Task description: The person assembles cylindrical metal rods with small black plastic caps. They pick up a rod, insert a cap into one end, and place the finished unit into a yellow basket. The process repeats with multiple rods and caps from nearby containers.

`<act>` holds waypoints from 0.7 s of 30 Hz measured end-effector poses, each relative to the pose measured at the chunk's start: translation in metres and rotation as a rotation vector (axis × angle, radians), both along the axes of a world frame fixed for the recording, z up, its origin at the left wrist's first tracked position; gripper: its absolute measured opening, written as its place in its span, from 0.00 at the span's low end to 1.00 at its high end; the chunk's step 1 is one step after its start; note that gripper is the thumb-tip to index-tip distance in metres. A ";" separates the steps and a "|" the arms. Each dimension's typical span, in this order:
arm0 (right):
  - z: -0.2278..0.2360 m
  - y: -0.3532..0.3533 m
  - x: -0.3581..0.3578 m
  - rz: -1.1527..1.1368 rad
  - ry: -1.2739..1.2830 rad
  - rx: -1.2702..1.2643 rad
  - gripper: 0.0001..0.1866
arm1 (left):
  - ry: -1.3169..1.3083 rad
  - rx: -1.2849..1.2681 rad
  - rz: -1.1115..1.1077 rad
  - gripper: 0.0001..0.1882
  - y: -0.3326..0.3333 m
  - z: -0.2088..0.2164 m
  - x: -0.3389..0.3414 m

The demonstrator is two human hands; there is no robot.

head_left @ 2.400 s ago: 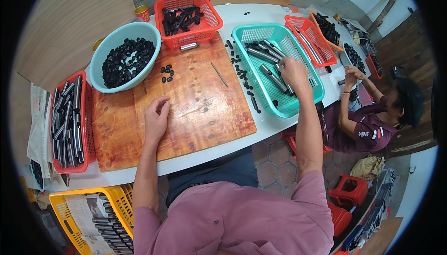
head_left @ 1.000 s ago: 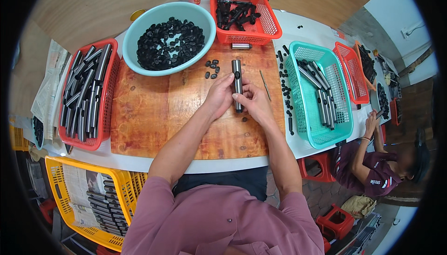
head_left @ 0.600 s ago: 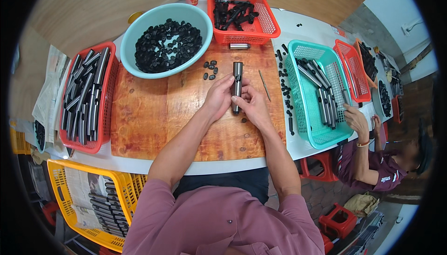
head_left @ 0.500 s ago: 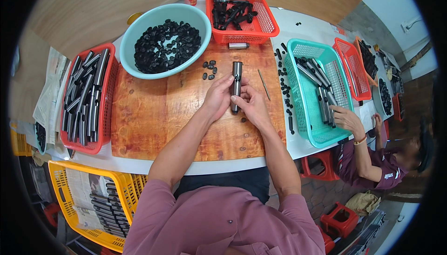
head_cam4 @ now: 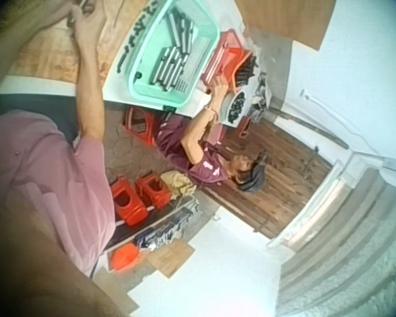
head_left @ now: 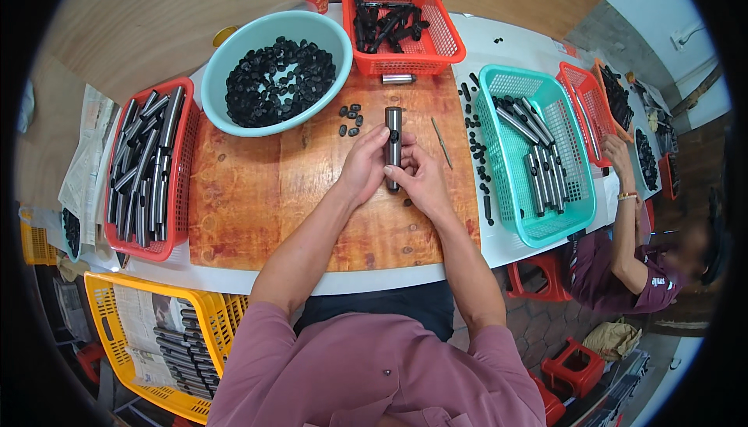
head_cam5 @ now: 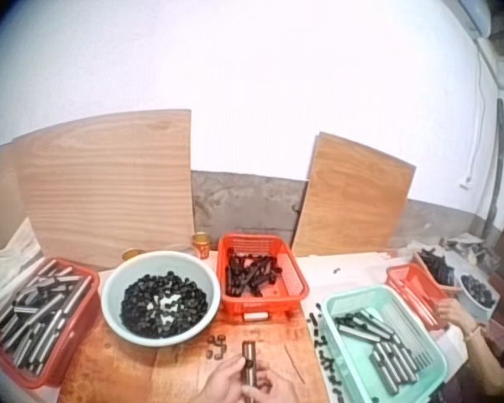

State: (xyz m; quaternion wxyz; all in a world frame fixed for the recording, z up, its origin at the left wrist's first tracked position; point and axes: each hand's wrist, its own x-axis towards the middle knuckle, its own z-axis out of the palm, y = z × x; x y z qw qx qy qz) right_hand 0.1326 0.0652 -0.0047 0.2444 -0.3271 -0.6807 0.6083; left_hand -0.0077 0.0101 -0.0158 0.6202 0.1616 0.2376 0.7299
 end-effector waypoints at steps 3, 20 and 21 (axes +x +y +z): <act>-0.008 0.000 0.002 -0.019 0.073 -0.013 0.15 | 0.064 0.053 -0.004 0.20 -0.003 0.005 0.002; -0.012 -0.008 0.005 -0.042 0.065 0.213 0.27 | 0.294 0.215 -0.070 0.22 -0.014 0.001 -0.010; -0.011 -0.008 0.005 -0.036 0.049 0.236 0.24 | 0.237 0.202 -0.064 0.23 -0.013 0.001 -0.010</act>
